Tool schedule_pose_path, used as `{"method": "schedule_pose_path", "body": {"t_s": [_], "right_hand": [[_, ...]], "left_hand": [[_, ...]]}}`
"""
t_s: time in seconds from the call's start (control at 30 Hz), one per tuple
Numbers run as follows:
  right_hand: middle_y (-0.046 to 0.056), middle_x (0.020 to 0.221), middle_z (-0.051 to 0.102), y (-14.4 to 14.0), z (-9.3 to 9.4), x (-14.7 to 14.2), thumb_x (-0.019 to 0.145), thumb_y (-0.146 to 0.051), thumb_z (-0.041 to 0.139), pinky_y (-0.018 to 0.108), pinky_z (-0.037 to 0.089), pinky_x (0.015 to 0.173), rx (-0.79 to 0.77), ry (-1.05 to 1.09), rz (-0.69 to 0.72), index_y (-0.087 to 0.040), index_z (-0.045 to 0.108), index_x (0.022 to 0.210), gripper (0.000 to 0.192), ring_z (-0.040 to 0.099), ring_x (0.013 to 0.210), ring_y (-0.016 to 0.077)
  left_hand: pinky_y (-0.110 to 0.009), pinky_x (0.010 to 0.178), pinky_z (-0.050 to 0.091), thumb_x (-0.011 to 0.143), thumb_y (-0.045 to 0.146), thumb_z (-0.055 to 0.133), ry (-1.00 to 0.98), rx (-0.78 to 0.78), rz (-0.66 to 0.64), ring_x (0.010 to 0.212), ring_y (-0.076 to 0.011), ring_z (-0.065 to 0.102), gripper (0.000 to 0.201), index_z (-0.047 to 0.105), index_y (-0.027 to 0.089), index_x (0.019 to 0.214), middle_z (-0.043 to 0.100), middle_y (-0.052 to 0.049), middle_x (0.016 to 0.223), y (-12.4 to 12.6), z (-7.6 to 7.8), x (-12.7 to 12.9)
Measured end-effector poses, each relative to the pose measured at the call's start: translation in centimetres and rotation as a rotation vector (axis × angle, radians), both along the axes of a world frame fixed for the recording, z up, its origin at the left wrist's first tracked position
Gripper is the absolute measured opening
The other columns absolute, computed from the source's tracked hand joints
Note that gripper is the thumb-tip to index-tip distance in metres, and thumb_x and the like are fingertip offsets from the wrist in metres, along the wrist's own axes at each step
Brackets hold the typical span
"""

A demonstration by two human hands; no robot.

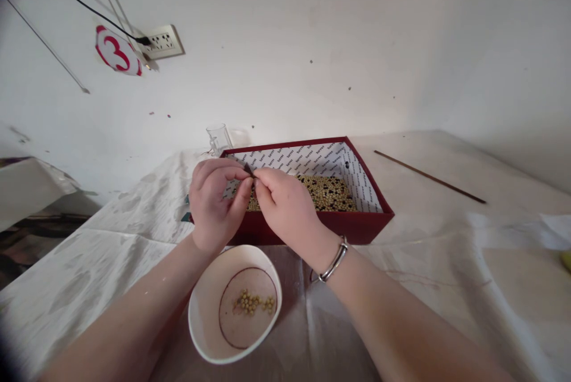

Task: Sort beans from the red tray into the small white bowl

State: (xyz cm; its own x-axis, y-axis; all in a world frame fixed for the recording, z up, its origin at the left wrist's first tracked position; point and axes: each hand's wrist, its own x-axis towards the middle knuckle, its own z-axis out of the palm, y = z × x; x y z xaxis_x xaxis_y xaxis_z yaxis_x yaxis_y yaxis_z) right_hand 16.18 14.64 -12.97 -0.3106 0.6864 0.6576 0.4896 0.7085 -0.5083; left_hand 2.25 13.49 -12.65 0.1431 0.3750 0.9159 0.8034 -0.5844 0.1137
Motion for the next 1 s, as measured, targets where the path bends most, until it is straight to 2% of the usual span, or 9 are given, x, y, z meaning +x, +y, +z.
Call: {"method": "schedule_pose_path", "body": {"t_s": [0.2, 0.57, 0.73, 1.0], "right_hand": [[-0.002, 0.061, 0.045, -0.04, 0.08, 0.0, 0.089, -0.02, 0.039, 0.025, 0.031, 0.055, 0.002, -0.007, 0.002, -0.02, 0.045, 0.068, 0.022, 0.043, 0.057, 0.013], [0.0, 0.068, 0.053, 0.06, 0.01, 0.03, 0.089, -0.019, 0.04, 0.026, 0.033, 0.057, 0.007, 0.008, -0.002, -0.02, 0.051, 0.074, 0.018, 0.048, 0.062, 0.0138], [-0.002, 0.062, 0.046, 0.13, -0.01, 0.01, 0.088, -0.019, 0.04, 0.025, 0.031, 0.055, 0.01, 0.009, -0.004, -0.02, 0.046, 0.068, 0.021, 0.044, 0.057, 0.0129], [-0.002, 0.062, 0.047, 0.15, -0.1, 0.03, 0.088, -0.019, 0.04, 0.025, 0.031, 0.055, 0.01, 0.012, -0.009, -0.02, 0.046, 0.068, 0.021, 0.045, 0.058, 0.0129]], "left_hand": [[-0.035, 0.08, 0.043, 0.078, 0.02, 0.058, -0.05, -0.001, 0.072, 0.086, -0.0171, 0.054, 0.004, 0.055, 0.02, 0.08, 0.062, -0.002, 0.085, 0.1, -0.02, 0.06], [-0.035, 0.08, 0.044, 0.071, 0.011, 0.057, -0.049, 0.012, 0.038, 0.085, -0.0168, 0.055, 0.013, 0.055, 0.02, 0.08, 0.062, -0.002, 0.085, -0.04, 0.02, 0.24], [-0.035, 0.08, 0.045, 0.071, 0.012, 0.057, -0.074, -0.005, 0.05, 0.085, -0.0169, 0.055, 0.011, 0.055, 0.02, 0.077, 0.061, -0.002, 0.084, 0.1, 0.08, 0.29], [-0.035, 0.08, 0.046, 0.071, 0.011, 0.057, -0.069, -0.015, 0.028, 0.085, -0.0167, 0.055, 0.01, 0.055, 0.02, 0.077, 0.061, -0.002, 0.085, 0.1, 0.13, 0.24]]}}
